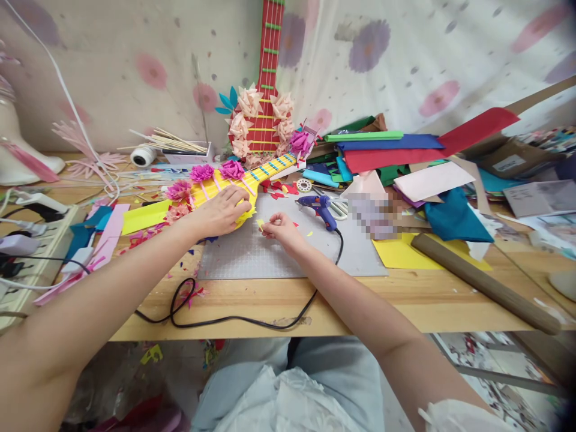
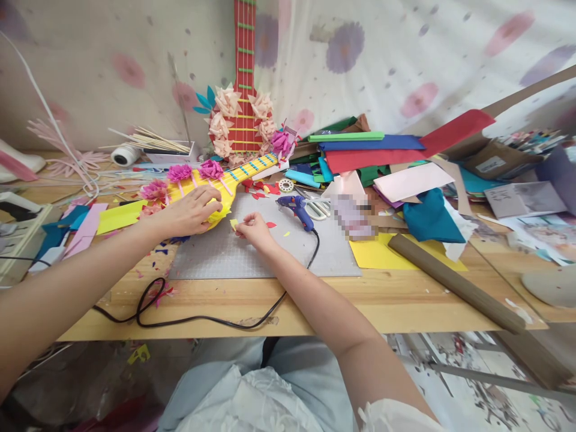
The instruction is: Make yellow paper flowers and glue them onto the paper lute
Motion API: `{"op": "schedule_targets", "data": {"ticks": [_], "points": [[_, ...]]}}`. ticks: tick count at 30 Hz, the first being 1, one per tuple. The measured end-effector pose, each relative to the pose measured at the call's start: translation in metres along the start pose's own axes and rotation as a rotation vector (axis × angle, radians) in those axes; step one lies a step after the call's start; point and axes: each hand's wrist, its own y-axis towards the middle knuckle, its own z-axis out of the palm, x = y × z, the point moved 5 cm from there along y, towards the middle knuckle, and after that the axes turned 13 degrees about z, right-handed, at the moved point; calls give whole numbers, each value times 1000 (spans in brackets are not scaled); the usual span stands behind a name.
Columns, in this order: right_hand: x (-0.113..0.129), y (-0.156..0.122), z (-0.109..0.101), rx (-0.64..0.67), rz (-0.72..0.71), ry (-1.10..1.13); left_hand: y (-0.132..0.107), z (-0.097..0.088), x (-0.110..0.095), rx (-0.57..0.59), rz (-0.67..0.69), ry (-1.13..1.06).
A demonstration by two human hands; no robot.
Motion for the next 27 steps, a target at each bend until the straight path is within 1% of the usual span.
{"op": "schedule_targets", "data": {"ticks": [2, 6, 11, 17, 21, 27], "points": [[0, 0, 0, -2, 5, 3, 1, 0, 0, -35, 12, -1], [0, 0, 1, -9, 3, -1, 3, 1, 0, -108, 7, -73], [-3, 3, 2, -33, -9, -24, 2, 1, 2, -84, -21, -56], [-3, 4, 7, -9, -38, -35, 3, 1, 2, -71, -3, -50], [-2, 5, 15, -35, -24, -91, 5, 0, 4, -92, -26, -36], [2, 5, 31, -53, 19, -100, 0, -2, 18, -111, -106, -55]]}}
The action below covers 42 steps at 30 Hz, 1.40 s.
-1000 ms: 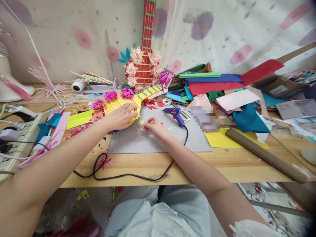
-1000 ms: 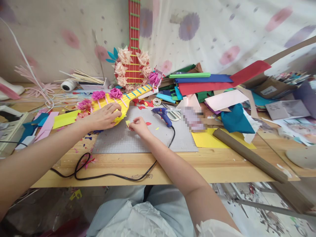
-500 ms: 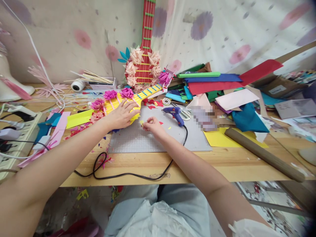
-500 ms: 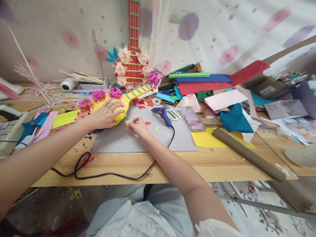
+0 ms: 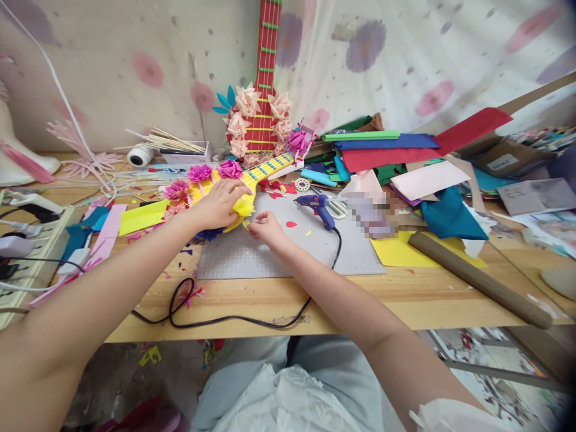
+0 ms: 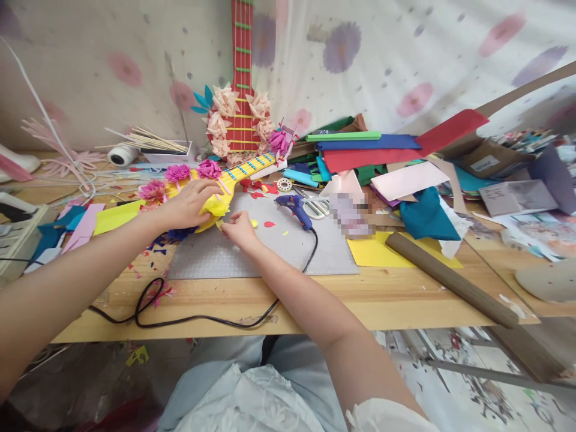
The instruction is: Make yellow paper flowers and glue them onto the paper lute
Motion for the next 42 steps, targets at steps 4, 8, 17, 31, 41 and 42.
{"op": "schedule_targets", "data": {"ticks": [4, 8, 17, 31, 41, 42], "points": [[-1, 1, 11, 5, 87, 74, -2, -1, 8, -13, -24, -30], [-2, 6, 17, -25, 85, 105, -3, 1, 11, -31, -14, -43], [0, 13, 21, -80, 48, 94, -5, 3, 12, -60, -12, -34], [7, -3, 17, 19, 10, 199, -7, 4, 1, 22, -55, -21], [4, 2, 5, -63, -182, -13, -1, 9, -1, 45, -20, 67], [5, 0, 4, -76, -228, -55, -1, 9, -1, 49, -9, 75]]}}
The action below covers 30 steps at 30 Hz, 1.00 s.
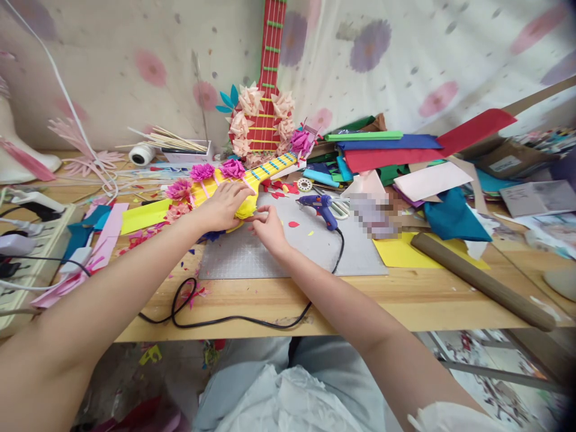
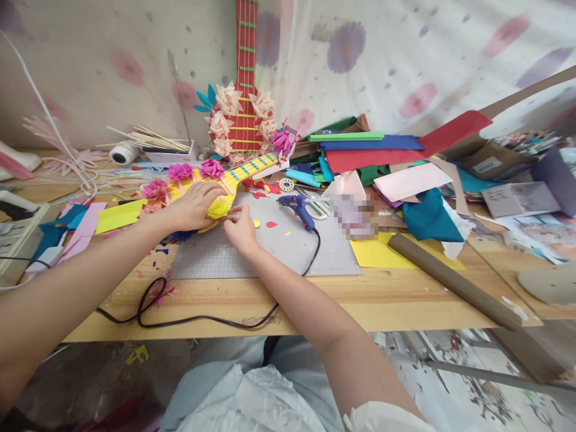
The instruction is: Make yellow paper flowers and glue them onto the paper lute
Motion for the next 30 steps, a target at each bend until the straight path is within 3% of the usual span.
{"op": "schedule_targets", "data": {"ticks": [5, 9, 19, 24, 30], "points": [[8, -8, -4, -62, -242, -210, 2, 1, -2, 2, 59, 33], [10, -10, -2, -79, -317, -298, 2, -1, -3, -9, 80, 41], [16, -15, -3, -68, -321, -310, -1, -2, 5, -9, -49, -41], [15, -13, -10, -56, -286, -272, -1, -16, 19, -30, -101, -171], [16, -4, -40, -74, -304, -279, 5, -38, 34, -236, -288, -284]]}}
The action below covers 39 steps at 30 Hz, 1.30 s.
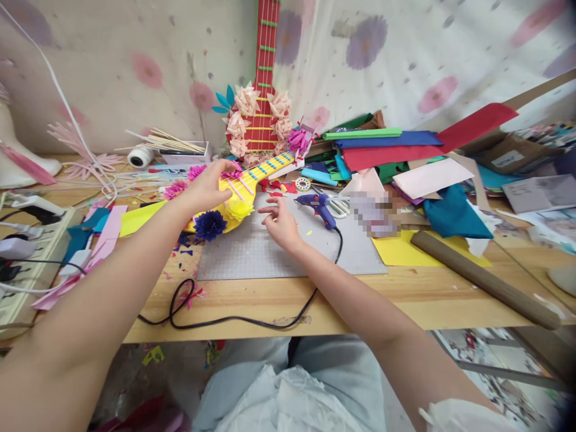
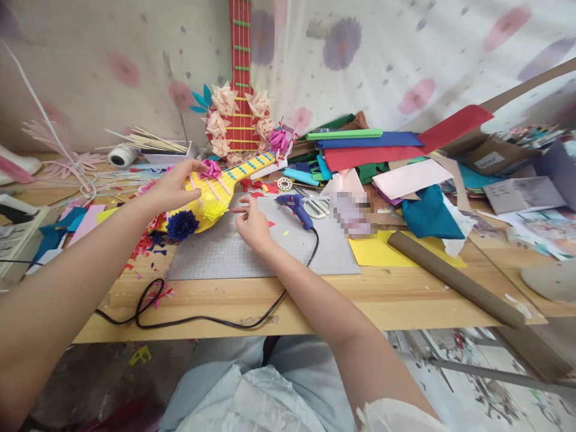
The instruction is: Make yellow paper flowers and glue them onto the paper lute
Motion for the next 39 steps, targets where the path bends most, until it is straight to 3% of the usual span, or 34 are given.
{"op": "schedule_targets", "data": {"ticks": [4, 8, 12, 16, 22, 28, 35, 39], "points": [[-12, 13, -32, -54, 20, -167, 8, 10, -19, -183, -45, -71], [-25, 22, -55, -73, 41, -339, 14, 49, -61, -188, 46, -204], [-34, 21, -57, -51, 31, -392, 8, 96, -88, -136, 37, -272], [-37, 18, -50, -55, 41, -466, -9, 124, -85, -143, -81, -157], [-34, 16, -40, -20, 35, -641, -24, 136, -66, -177, -171, -143], [-40, 19, -39, 1, 58, -604, -25, 145, -55, -185, -228, -242], [-46, 22, -54, 60, 88, -467, -26, 141, -56, -215, -240, -269], [-44, 21, -61, 123, 35, -417, -25, 135, -65, -230, -170, -256]]}}
